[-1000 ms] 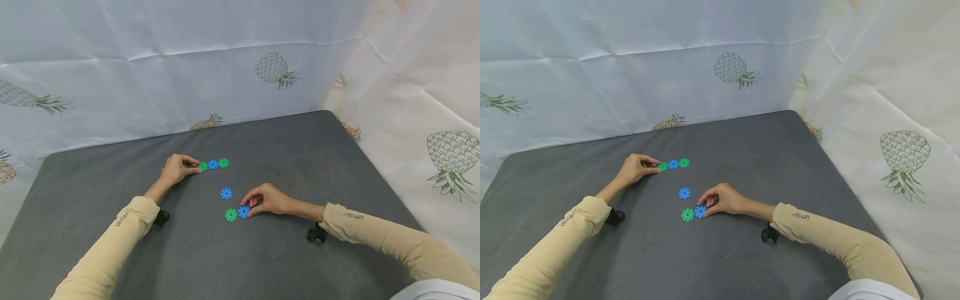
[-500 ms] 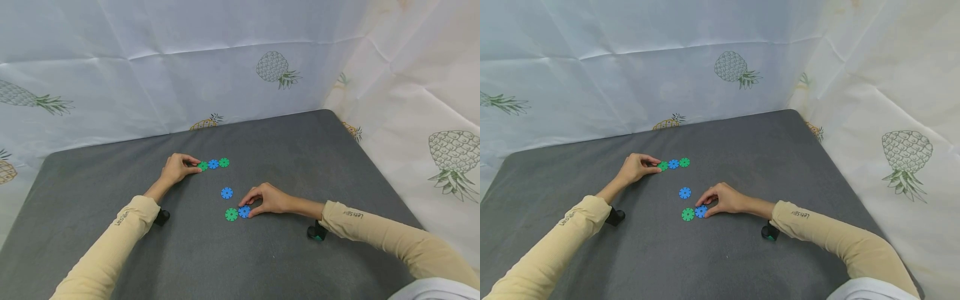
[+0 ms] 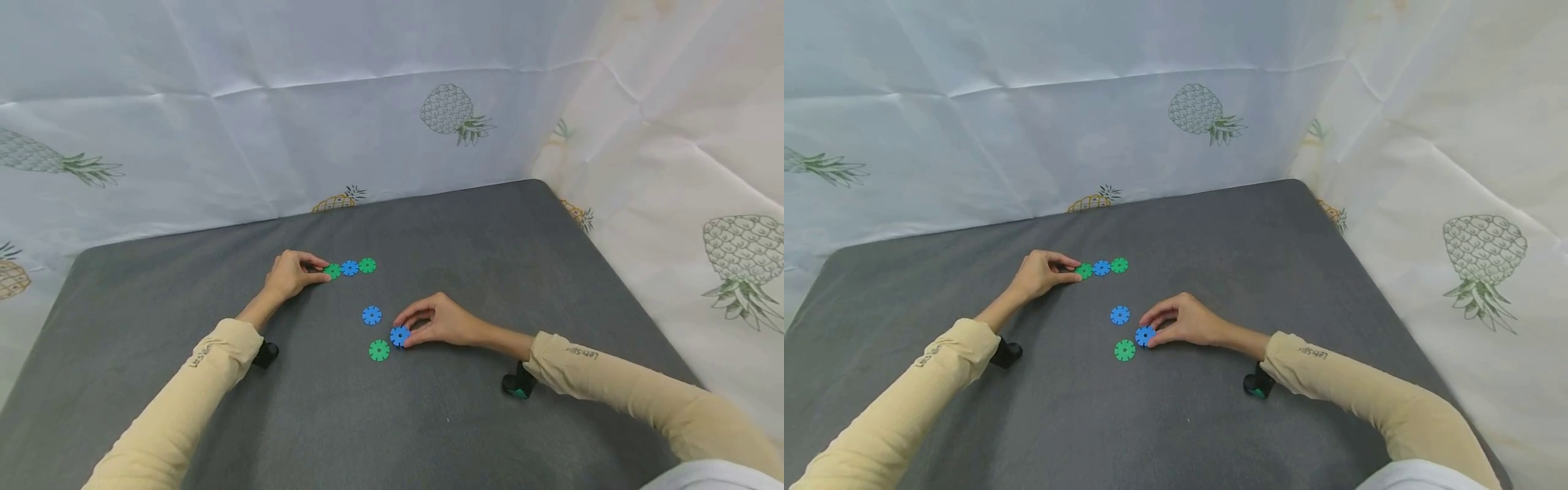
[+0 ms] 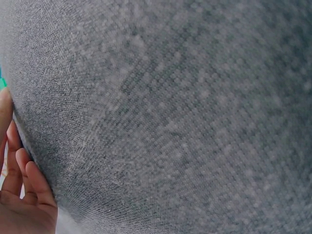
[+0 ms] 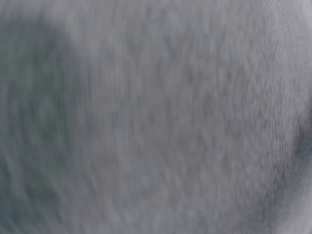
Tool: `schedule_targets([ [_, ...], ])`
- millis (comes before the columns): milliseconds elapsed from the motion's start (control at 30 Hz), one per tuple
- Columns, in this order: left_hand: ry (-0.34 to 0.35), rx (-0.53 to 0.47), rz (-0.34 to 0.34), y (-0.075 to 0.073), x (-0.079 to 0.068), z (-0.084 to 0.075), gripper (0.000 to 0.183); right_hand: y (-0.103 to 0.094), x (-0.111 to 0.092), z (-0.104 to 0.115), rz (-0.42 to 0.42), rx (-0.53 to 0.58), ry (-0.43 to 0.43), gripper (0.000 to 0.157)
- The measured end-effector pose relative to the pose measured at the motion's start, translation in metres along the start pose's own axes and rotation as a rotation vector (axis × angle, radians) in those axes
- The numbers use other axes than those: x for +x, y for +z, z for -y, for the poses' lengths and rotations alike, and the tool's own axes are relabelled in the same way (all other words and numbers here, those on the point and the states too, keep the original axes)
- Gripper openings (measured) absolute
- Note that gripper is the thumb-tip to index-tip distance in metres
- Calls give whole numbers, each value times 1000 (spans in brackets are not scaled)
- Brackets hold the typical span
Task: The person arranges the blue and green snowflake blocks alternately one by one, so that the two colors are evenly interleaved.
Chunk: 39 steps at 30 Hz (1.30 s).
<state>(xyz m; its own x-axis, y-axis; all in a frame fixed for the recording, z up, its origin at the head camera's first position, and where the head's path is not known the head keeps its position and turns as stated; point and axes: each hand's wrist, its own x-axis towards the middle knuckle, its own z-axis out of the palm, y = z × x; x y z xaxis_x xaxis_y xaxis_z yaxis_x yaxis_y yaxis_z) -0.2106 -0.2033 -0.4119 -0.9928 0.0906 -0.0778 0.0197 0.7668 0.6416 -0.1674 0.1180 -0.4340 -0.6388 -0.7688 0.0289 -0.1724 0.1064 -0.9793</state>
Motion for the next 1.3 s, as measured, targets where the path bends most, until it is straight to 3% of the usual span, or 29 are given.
schedule_targets([
  [167,9,-3,0,1,1,0,28,0,-4,3,-120,28,41,32],
  [533,0,0,0,0,-1,2,28,-6,-3,8,-267,64,81,33],
  [1300,5,-5,-5,1,0,2,28,-37,21,9,-420,68,88,34],
])
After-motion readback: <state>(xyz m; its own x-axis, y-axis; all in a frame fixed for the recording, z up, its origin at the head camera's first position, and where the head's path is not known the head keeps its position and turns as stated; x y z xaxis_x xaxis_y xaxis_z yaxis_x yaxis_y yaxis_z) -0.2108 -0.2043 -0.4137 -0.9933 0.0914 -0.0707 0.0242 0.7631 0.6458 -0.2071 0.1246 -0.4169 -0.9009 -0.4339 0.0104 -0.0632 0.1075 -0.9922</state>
